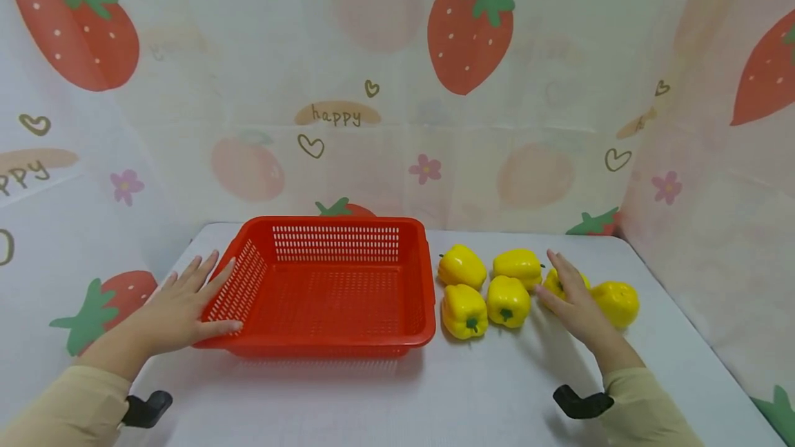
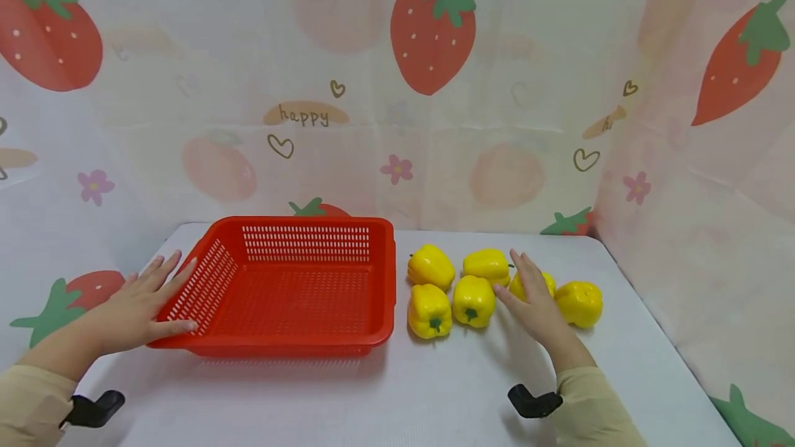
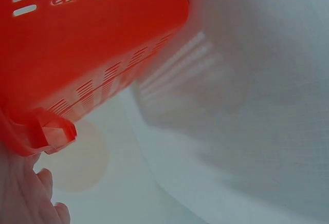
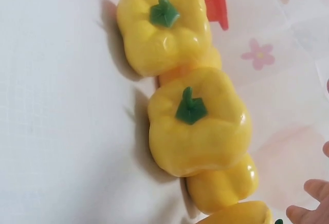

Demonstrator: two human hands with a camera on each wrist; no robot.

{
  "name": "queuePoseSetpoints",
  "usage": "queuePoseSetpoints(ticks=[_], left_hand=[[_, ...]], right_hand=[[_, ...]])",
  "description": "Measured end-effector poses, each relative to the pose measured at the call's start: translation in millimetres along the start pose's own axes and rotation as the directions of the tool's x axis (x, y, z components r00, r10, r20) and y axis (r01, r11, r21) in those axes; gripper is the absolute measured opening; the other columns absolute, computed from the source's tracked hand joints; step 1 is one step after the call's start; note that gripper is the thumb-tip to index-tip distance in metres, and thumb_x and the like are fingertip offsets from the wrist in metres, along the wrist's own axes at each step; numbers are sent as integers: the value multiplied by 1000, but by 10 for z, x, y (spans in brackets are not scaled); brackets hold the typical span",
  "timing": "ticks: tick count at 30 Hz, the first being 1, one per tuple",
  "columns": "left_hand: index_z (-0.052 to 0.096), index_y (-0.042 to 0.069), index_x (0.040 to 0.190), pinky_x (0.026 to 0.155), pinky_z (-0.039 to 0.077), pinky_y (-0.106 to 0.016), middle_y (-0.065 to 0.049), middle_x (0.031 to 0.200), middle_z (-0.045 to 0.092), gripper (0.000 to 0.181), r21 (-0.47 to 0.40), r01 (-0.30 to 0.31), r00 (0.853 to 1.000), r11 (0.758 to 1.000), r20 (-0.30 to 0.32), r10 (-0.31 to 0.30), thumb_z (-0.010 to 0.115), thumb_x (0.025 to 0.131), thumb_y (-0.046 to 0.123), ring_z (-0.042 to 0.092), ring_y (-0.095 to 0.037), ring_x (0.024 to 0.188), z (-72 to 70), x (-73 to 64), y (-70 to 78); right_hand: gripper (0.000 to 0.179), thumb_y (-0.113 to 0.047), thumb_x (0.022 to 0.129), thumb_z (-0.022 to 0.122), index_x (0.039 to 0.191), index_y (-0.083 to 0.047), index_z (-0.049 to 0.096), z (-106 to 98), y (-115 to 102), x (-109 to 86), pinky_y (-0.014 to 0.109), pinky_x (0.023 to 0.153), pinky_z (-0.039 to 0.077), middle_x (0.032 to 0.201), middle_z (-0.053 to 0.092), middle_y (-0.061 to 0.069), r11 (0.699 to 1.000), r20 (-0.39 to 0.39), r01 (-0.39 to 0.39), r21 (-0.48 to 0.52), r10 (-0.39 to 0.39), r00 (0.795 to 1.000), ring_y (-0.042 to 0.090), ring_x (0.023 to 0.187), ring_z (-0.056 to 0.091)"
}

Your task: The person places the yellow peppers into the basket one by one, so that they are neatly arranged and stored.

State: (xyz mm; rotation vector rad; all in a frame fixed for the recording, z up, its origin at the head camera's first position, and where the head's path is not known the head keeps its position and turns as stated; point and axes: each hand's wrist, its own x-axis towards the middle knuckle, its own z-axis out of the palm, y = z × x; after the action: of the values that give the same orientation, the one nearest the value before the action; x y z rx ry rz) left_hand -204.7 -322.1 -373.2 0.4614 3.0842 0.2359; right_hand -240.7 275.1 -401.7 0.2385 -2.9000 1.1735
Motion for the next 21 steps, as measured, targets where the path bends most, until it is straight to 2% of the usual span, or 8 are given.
queuePoseSetpoints(ticks=[7, 12, 21], left_hand=[[8, 10, 148, 101, 10, -68, -23, 150, 2, 110, -15, -9, 1000, 1000, 7, 9, 55, 70, 72, 3, -46, 134, 11, -10, 12], [12, 6, 146, 101, 11, -68, -24, 150, 2, 109, -28, -10, 1000, 1000, 15, 11, 55, 71, 71, 4, -46, 133, -5, -17, 23], [12, 0, 145, 101, 13, -66, -25, 149, 4, 112, -54, 14, 999, 998, 44, -11, 58, 70, 69, 5, -45, 133, 18, -21, 2]], right_hand=[[79, -55, 89, 46, 147, -31, -1, 41, -77, -28, 73, 96, 8, 153, -8, 13, 999, 11, -31, -7, 31, 999, 43, 136, -1], [77, -49, 91, 48, 148, -28, 0, 86, -91, -31, 72, 97, 8, 153, -5, 15, 1000, 10, -17, -22, 18, 1000, 44, 136, 1], [80, -52, 89, 50, 148, -25, 4, 151, -103, -33, 70, 99, 10, 153, 3, 15, 999, 30, -45, 5, 45, 999, 44, 136, 6]])
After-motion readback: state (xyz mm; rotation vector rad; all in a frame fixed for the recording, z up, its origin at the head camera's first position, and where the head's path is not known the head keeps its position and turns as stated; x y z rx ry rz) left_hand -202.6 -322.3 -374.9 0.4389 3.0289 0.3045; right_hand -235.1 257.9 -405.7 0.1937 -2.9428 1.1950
